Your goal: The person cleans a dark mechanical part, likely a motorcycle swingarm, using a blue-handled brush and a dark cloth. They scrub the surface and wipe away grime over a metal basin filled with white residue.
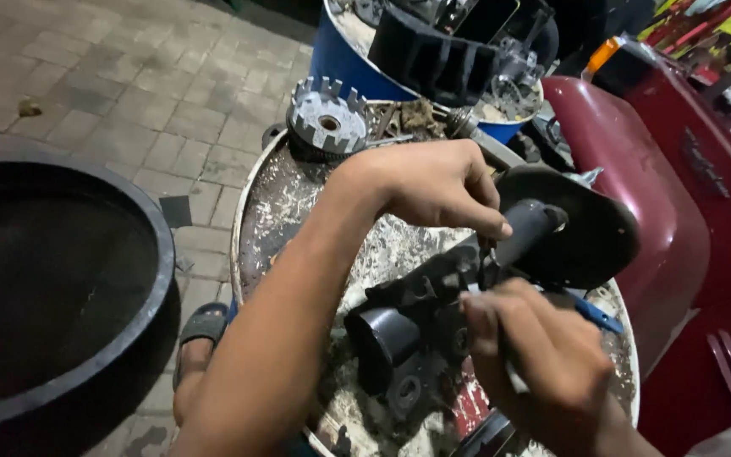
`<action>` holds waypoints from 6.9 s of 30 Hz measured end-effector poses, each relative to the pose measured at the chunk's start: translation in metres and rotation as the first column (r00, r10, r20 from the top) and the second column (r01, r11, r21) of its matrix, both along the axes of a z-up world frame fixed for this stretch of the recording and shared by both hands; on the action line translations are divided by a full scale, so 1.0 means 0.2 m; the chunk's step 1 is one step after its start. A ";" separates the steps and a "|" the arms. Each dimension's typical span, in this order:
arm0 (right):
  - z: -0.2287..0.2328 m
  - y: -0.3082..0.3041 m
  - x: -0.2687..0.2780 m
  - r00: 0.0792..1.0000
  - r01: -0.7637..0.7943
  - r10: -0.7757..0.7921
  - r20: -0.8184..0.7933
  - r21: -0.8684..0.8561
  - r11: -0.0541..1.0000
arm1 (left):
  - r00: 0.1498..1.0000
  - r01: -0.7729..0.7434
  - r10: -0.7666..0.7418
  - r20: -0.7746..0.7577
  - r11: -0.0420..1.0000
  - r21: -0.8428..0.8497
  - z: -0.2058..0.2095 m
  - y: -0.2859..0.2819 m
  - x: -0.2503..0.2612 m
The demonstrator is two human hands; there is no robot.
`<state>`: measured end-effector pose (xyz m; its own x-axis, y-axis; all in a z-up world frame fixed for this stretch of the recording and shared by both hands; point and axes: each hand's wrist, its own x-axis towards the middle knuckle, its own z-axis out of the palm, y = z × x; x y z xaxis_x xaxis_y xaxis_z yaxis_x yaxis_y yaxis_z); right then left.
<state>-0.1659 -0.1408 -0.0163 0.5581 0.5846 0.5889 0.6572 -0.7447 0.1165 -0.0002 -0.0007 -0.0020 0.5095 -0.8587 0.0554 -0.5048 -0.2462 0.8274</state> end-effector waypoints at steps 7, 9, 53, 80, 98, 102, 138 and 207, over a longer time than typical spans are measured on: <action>-0.03 0.13 -0.20 0.964 0.238 -0.231 -0.129 0.047 0.970 | 0.999 0.001 -0.002 0.033 1.000 0.028 0.02 0.01 -0.01; -0.04 0.07 -0.02 0.992 0.121 -0.122 -0.023 -0.034 0.992 | 0.999 0.005 -0.005 0.034 1.000 0.013 0.00 0.00 -0.01; 0.03 -0.05 -0.14 0.999 0.020 -0.028 0.021 0.321 0.947 | 1.000 -0.006 0.006 0.010 1.000 0.013 0.00 0.00 -0.01; -0.04 -0.77 -0.04 0.803 -0.243 0.469 -0.367 0.517 0.821 | 0.990 -0.029 0.049 -0.133 0.989 0.148 0.05 0.02 -0.02; -0.04 -0.04 -0.09 0.999 0.041 -0.049 -0.008 0.707 0.706 | 0.993 -0.085 0.094 -0.066 0.987 0.134 0.08 0.02 -0.06; -0.13 -0.08 -0.05 0.959 0.129 0.066 -0.274 0.637 0.760 | 0.994 -0.079 0.089 -0.071 0.988 0.132 0.06 0.02 -0.04; -0.14 -0.37 -0.01 0.755 0.354 -0.233 -0.613 0.081 0.932 | 0.997 -0.015 0.016 -0.080 1.000 0.017 0.01 0.01 -0.01; -0.06 -0.04 0.10 0.995 -0.088 0.093 -0.019 0.193 0.977 | 0.997 0.056 -0.054 0.046 0.997 -0.048 -0.03 -0.01 0.02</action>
